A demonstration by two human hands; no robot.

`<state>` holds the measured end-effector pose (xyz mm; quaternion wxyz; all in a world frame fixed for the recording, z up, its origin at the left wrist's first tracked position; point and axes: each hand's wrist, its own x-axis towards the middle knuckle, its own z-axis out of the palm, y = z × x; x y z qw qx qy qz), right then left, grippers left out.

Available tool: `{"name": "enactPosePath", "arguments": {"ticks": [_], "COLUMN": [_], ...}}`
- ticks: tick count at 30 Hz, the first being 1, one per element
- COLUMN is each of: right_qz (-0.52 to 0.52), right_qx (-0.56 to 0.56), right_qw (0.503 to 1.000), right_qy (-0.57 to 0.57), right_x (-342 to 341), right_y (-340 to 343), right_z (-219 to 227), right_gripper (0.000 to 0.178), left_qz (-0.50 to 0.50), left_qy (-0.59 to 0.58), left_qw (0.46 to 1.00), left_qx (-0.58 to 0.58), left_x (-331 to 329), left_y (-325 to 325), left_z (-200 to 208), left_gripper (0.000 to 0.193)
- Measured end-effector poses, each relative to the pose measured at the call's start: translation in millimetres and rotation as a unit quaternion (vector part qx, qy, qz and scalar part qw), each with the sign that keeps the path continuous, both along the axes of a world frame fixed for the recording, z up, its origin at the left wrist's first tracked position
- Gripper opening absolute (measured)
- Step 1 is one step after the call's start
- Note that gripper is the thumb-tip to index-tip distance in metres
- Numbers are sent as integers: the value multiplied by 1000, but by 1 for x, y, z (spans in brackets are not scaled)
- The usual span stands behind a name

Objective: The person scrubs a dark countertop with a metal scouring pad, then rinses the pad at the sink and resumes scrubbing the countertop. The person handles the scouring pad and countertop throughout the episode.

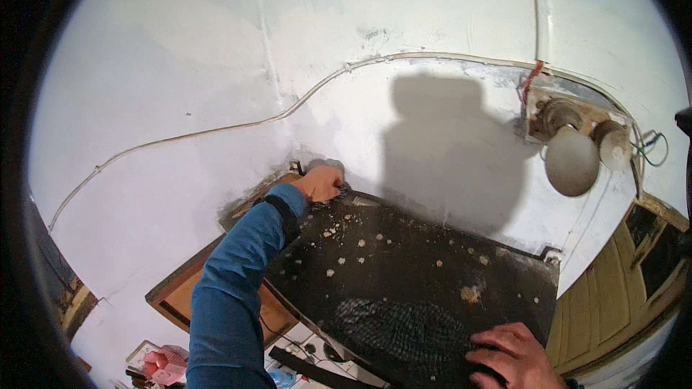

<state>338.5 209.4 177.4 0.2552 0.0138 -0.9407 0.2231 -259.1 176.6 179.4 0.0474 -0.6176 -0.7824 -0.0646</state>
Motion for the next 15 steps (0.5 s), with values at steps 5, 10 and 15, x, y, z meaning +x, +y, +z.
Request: {"name": "enactPosePath", "arguments": {"ticks": [5,10,15], "right_qz": [4,-8,1], "right_qx": [5,57,63], "right_qw": [999,998,996], "right_qy": [-45,28,56], "right_x": [3,9,13], "right_y": [2,-3,-4], "right_z": [-4,-14,-21], "right_gripper": [35,31,31], "left_qz": [-21,-126,-232], "left_qy": [-132,-17,-56], "left_qw": [991,990,971], "left_qx": [-17,-61,-1], "left_x": [112,232,330], "left_y": [9,67,104], "left_z": [14,8,2], "left_gripper": [27,31,32]}}
